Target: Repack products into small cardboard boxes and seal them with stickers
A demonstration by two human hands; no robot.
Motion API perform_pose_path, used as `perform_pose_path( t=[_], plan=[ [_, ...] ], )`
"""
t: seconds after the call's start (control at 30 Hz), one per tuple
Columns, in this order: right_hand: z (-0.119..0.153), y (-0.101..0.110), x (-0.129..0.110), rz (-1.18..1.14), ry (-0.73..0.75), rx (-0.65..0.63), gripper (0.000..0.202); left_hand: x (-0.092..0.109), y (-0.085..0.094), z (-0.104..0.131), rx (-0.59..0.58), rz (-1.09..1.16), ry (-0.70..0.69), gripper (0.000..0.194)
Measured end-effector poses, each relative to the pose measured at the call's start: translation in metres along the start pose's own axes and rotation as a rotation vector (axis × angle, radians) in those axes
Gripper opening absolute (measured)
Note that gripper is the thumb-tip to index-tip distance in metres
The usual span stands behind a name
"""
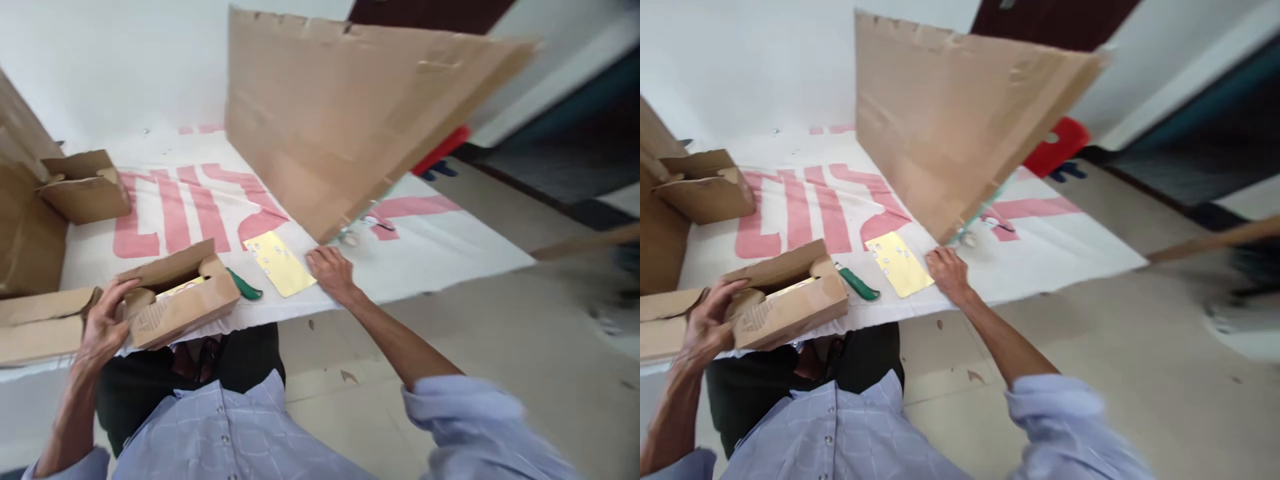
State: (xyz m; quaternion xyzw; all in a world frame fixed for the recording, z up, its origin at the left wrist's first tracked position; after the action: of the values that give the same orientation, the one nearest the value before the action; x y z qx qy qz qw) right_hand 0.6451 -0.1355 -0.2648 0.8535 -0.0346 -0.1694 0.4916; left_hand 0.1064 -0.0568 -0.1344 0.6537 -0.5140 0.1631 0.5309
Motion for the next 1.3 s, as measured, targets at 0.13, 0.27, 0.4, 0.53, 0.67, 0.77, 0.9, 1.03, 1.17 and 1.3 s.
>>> perform_pose_path(
  t=[0.13, 0.27, 0.4, 0.53, 0.67, 0.77, 0.9, 1.03, 1.17, 1.3],
  plan=[
    [0.006, -0.012, 0.015, 0.13, 0.031, 0.001, 0.032, -0.003, -0.009, 0.0, 0.039, 0.047, 0.11, 0.053],
    [0.005, -0.014, 0.019, 0.193, 0.025, 0.002, 0.032, -0.007, -0.01, 0.01, 0.023, 0.052, 0.151, 0.067],
    [0.003, 0.002, 0.021, 0.233, -0.071, -0.006, 0.035, -0.003, -0.012, 0.017, -0.022, 0.056, 0.135, 0.086],
    [-0.013, 0.031, 0.001, 0.146, -0.085, 0.041, 0.044, 0.002, -0.015, 0.021, -0.081, 0.013, 0.138, 0.106],
    [-0.036, 0.075, -0.086, -0.216, 0.064, 0.182, 0.039, 0.004, -0.017, 0.025, -0.131, -0.029, 0.138, 0.119],
    [-0.042, 0.098, -0.186, -0.527, 0.275, 0.071, 0.031, 0.007, -0.018, 0.025, -0.15, -0.034, 0.108, 0.125],
    [-0.023, 0.103, -0.307, -0.602, 0.663, -0.321, 0.02, 0.011, -0.021, 0.025, -0.166, -0.044, 0.063, 0.125],
    [-0.005, 0.071, -0.345, -0.334, 0.835, -0.654, 0.038, 0.008, -0.023, 0.027, -0.169, -0.019, 0.067, 0.121],
    [0.003, 0.046, -0.351, -0.137, 0.887, -0.723, 0.033, 0.0, -0.025, 0.028, -0.14, 0.018, 0.084, 0.126],
    [-0.001, 0.061, -0.355, -0.248, 0.87, -0.611, 0.025, -0.007, -0.023, 0.027, -0.082, -0.002, 0.105, 0.133]
  ],
)
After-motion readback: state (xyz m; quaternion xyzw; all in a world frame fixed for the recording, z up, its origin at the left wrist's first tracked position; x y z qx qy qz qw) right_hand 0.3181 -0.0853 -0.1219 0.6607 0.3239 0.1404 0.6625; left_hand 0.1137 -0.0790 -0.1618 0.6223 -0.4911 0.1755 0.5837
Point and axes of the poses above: each hand's wrist, its own z-axis away from the middle knuckle, its own y-axis out of the back of the hand, x = y × z, the point moved 9 cm from there along -z, towards the middle knuckle, and after that the axes turned 9 degrees about x, right-handed, at the moved point
